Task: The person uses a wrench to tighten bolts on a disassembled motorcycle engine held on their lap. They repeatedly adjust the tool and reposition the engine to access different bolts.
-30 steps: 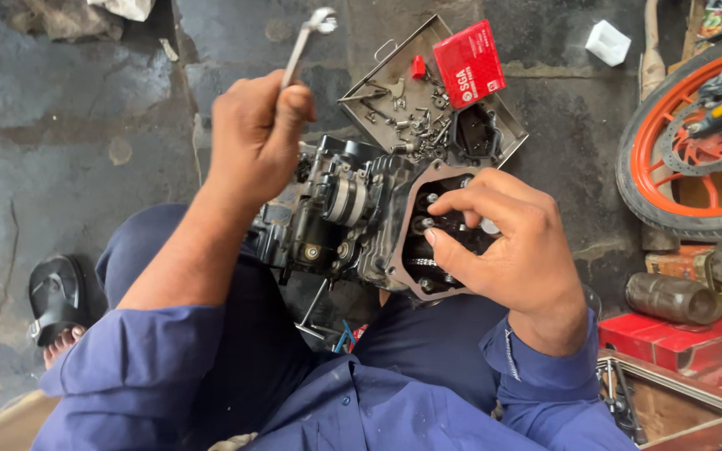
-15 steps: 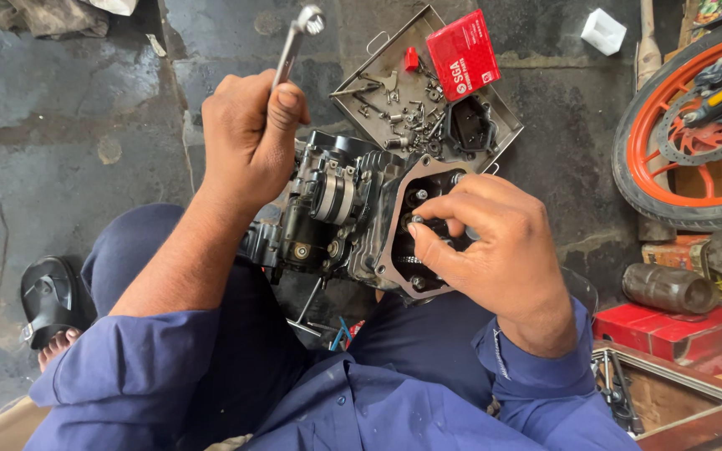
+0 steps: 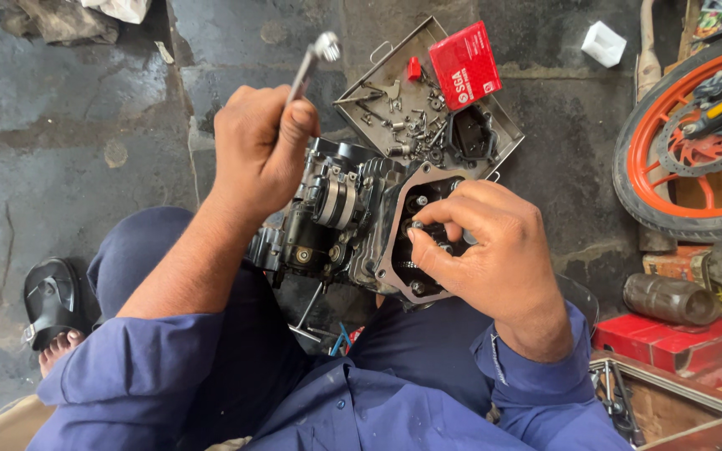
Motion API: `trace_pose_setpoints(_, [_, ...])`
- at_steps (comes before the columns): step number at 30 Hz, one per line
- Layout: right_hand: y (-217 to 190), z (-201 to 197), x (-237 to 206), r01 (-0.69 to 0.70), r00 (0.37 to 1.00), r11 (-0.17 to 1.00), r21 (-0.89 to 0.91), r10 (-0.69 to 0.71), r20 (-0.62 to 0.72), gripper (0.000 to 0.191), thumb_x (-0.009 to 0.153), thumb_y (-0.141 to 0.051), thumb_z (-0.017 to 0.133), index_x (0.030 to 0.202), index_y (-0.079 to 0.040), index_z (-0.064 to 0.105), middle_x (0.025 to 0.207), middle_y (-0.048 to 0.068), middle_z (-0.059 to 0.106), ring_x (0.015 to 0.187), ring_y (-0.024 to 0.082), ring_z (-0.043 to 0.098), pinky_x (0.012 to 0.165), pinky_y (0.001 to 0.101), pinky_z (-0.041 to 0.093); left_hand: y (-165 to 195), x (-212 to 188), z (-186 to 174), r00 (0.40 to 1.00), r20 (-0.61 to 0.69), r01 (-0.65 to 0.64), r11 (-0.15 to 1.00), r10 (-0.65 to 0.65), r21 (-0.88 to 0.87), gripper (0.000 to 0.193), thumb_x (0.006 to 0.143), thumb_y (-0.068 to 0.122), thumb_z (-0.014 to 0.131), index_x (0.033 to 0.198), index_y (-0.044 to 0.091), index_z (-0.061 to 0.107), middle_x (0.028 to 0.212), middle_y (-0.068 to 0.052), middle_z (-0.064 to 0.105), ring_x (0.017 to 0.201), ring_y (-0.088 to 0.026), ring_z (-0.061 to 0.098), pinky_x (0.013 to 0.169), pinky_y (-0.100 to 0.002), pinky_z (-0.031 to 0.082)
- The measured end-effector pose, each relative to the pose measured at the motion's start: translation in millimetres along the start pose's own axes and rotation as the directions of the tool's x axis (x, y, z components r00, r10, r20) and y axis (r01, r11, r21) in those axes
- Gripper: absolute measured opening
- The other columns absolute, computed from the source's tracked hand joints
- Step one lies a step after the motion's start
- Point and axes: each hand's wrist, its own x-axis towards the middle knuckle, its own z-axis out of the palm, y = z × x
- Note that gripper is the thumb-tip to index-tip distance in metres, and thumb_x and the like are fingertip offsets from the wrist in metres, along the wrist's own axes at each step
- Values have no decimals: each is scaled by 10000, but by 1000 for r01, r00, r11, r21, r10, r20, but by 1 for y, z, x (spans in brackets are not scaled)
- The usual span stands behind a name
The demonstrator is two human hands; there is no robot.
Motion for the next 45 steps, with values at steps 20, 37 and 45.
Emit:
trace_pose_setpoints(20, [11,8,-6,12,1000,999,52,-12,2,149,767,-89,828,887,-59,745,683,40,556,648,172,567,601,326,446,0,-8,5,994,65,-87,996,85,28,471,1137,402,507,791,91,579,632,-52,460,618,-273,473,718,-399,366])
trace_pose_setpoints(37, [31,23,2,-18,1000,1000,16,18,-7,140,784,-90,855,881,-49,762,666,24,567,640,145,559,585,312,425,-18,-22,16,995,88,-43,999,41,19,510,1126,424,492,735,97,524,605,-56,440,583,-275,418,680,-403,344])
trace_pose_setpoints(45, [38,26,-1,-2,1000,1000,23,2,10,158,779,-82,869,891,-48,762,668,20,559,651,140,550,598,307,425,-18,-24,15,995,87,-49,998,46,29,505,1140,428,479,764,97,541,622,-50,460,600,-275,446,693,-402,351])
